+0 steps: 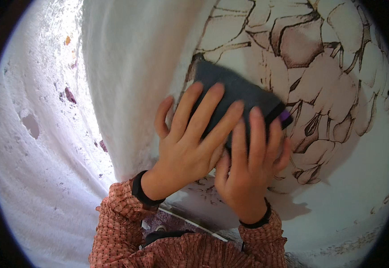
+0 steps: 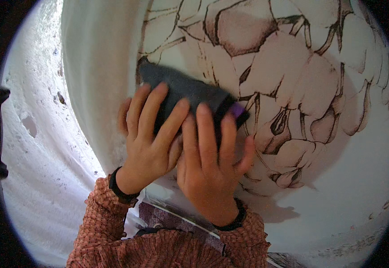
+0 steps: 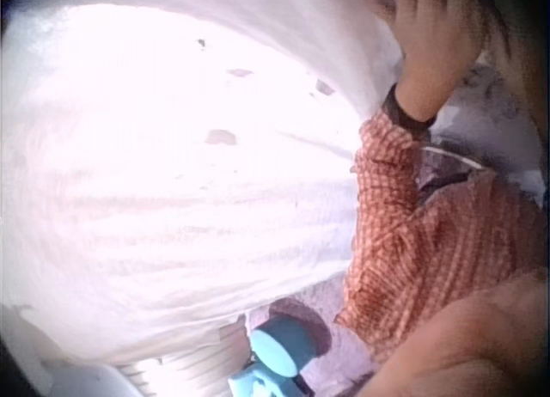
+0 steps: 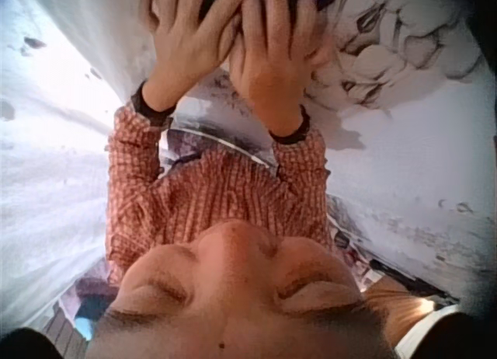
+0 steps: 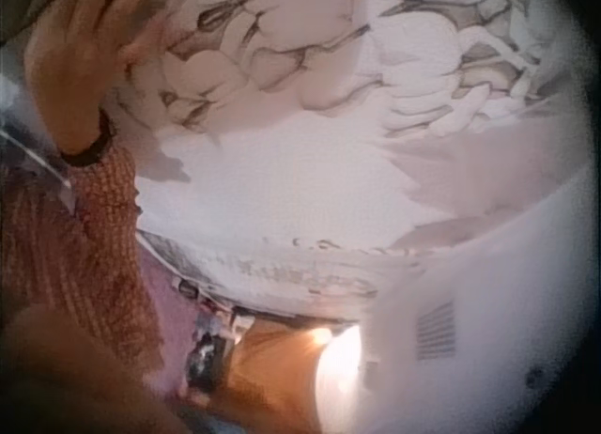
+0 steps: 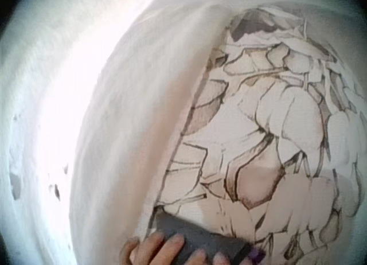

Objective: The person smooths a large floral-patterned wallpaper on a wall using a black smoothing tool with a purple edge, moving it in overlapping strokes across the surface. The person then moves to a padded wall panel and continues smoothing with the same tool.

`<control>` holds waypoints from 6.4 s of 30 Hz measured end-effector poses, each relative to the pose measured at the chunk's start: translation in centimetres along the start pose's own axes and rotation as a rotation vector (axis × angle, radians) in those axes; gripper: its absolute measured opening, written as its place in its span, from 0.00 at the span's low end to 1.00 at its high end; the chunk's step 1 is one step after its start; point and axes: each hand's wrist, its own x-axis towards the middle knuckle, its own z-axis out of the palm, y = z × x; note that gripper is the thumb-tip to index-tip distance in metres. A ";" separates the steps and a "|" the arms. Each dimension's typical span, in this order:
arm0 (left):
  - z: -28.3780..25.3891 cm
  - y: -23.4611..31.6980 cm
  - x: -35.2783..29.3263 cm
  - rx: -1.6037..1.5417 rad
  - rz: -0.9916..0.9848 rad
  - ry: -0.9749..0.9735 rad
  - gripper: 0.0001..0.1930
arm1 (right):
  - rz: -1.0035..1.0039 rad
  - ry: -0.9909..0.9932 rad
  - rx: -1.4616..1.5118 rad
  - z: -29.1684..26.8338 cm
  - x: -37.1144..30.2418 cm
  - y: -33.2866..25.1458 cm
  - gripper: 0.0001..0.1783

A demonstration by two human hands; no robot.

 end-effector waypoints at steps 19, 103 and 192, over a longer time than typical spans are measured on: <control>0.7 -0.3 -9.6 0.080 -0.052 -0.119 0.16 | 0.015 0.063 0.079 3.7 -7.0 -2.7 0.14; 1.7 8.5 -24.4 0.048 -0.050 -0.451 0.18 | -0.086 -0.177 0.149 6.8 -25.2 -0.4 0.16; 4.8 12.9 -20.0 -0.184 -0.083 -0.257 0.20 | 0.098 -0.091 0.032 3.8 -24.2 4.3 0.18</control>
